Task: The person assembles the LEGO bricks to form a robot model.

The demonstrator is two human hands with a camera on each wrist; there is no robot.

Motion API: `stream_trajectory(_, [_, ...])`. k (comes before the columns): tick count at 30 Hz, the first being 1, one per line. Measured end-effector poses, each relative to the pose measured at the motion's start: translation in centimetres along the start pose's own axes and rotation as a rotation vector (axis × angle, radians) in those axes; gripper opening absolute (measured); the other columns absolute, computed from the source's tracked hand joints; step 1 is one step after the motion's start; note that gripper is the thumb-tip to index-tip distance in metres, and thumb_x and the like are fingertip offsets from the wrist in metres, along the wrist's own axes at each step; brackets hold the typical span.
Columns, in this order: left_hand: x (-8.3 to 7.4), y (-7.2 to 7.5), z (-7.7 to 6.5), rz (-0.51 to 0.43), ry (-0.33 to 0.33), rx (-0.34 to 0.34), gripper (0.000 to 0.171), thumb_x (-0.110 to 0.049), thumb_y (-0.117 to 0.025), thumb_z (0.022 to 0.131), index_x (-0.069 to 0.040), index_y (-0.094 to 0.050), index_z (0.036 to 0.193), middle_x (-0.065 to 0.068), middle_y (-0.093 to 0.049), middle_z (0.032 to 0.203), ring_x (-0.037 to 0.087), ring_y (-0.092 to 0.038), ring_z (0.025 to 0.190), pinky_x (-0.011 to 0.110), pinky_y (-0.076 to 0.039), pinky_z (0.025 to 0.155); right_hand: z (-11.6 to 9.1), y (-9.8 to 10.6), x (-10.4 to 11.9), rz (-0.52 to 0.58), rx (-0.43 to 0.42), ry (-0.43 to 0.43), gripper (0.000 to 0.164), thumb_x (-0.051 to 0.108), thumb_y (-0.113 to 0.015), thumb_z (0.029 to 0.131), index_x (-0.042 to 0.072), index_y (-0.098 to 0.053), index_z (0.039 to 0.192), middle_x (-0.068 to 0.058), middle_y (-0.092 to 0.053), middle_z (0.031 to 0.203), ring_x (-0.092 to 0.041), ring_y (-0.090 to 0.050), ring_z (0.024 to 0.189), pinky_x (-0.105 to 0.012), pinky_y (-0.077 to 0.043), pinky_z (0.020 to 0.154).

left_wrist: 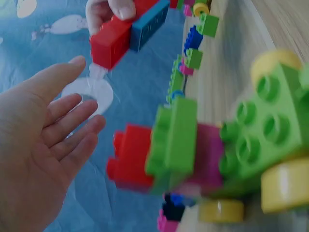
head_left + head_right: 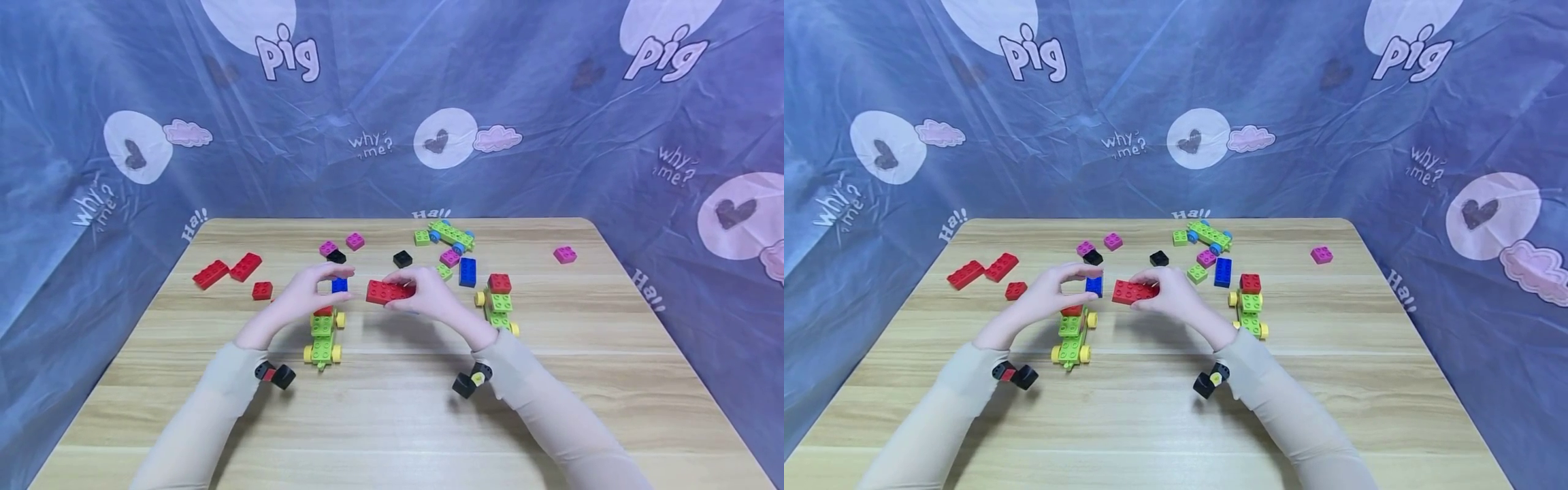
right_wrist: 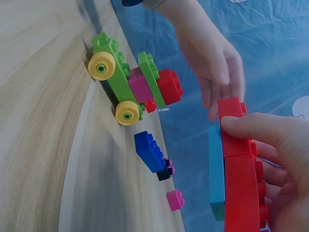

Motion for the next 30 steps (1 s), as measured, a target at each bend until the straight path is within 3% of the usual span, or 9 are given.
stream_trajectory(7, [1.9,0.6,-1.0,-0.046,0.055,0.024,0.049,-0.02,-0.072,0.087,-0.001,-0.057,0.13,0.016,-0.06,0.131,0.035,-0.054,0.122,0.05,-0.042,0.105,0.1,-0.1,-0.2,-0.006,0.0,0.01,0.039,0.016,-0.083,0.074,0.004,-0.071,0.109,-0.011,-0.072,0.106,-0.021,-0.066,0.094,-0.035,-0.054,0.081])
stream_trajectory(15, [3.8,0.6,-1.8,-0.104,0.089,0.062,0.055,-0.02,-0.076,0.083,-0.003,-0.057,0.132,0.012,-0.061,0.13,0.033,-0.055,0.122,0.053,-0.047,0.094,0.2,-0.3,-0.4,0.002,0.02,-0.015,0.039,0.016,-0.082,0.075,0.005,-0.071,0.11,-0.01,-0.072,0.107,-0.021,-0.065,0.094,-0.035,-0.054,0.081])
stream_trajectory(18, [4.2,0.6,-2.1,-0.116,0.092,0.077,0.056,-0.021,-0.076,0.083,-0.003,-0.056,0.133,0.012,-0.061,0.131,0.032,-0.054,0.123,0.054,-0.046,0.097,0.3,-0.4,-0.4,0.007,0.024,-0.02,0.039,0.016,-0.082,0.075,0.005,-0.071,0.111,-0.01,-0.072,0.107,-0.021,-0.066,0.094,-0.034,-0.054,0.08])
stream_trajectory(22, [4.7,0.8,-2.4,-0.106,0.101,0.091,0.059,-0.025,-0.076,0.083,-0.002,-0.056,0.133,0.012,-0.06,0.132,0.032,-0.053,0.124,0.053,-0.04,0.105,0.2,-0.6,-0.4,0.01,0.033,-0.028,0.04,0.017,-0.082,0.075,0.005,-0.071,0.111,-0.01,-0.072,0.108,-0.021,-0.065,0.094,-0.033,-0.054,0.08])
stream_trajectory(30, [5.5,1.0,-2.9,-0.056,0.099,0.122,0.059,-0.028,-0.077,0.082,-0.004,-0.057,0.132,0.012,-0.061,0.13,0.031,-0.058,0.117,0.052,-0.045,0.1,0.1,-0.8,-0.7,-0.003,0.038,-0.041,0.04,0.02,-0.082,0.076,0.006,-0.071,0.112,-0.009,-0.072,0.108,-0.019,-0.065,0.094,-0.033,-0.054,0.08])
Point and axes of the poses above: each hand's wrist, its own z-axis towards the middle knuckle, its own y-axis out of the back of the hand, x = y × z, the point moved 1 cm from there along z, towards the middle knuckle
